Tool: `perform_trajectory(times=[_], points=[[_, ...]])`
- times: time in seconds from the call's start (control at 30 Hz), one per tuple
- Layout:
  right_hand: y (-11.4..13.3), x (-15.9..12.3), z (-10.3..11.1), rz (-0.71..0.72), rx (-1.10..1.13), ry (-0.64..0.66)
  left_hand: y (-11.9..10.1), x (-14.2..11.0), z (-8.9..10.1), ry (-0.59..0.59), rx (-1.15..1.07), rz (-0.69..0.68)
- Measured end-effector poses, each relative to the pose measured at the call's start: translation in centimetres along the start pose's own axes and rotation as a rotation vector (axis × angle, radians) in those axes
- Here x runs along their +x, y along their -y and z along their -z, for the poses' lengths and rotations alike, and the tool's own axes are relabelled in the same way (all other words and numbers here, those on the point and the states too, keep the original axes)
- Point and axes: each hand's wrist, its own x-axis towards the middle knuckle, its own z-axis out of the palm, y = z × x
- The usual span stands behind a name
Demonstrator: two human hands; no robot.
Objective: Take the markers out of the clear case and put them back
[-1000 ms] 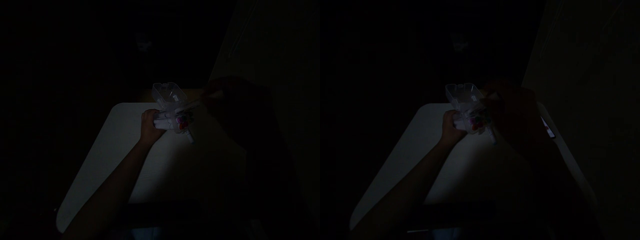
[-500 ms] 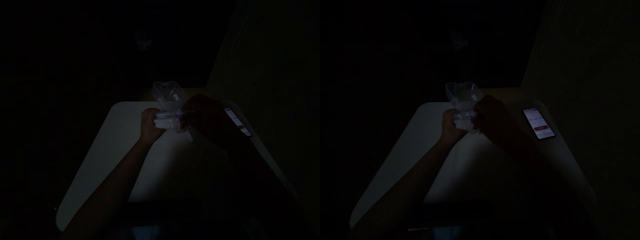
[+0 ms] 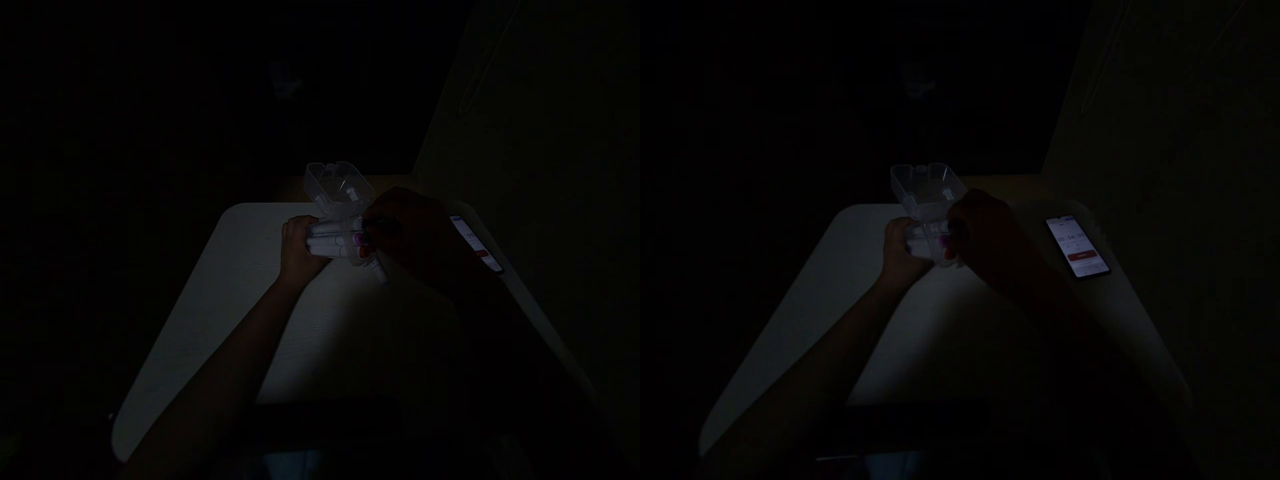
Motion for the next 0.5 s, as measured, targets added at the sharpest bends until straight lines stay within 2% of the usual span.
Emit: perform_trajectory(times=[0.17,0.3,0.5], points=[[-0.1,0.0,0.0,0.014,0.024,-0.021,0.0,0.1,0.1,-0.023,-0.004,-0.053],[-0.2,0.0,0.1,0.014,0.018,-0.034,-0.1,0.0,0.2,0.002,-0.017,0.0],[-1.8,0.0,1.0,-0.117,-0.037,-0.14,0.0,-0.2,0.4,0.005,-0.017,0.038]])
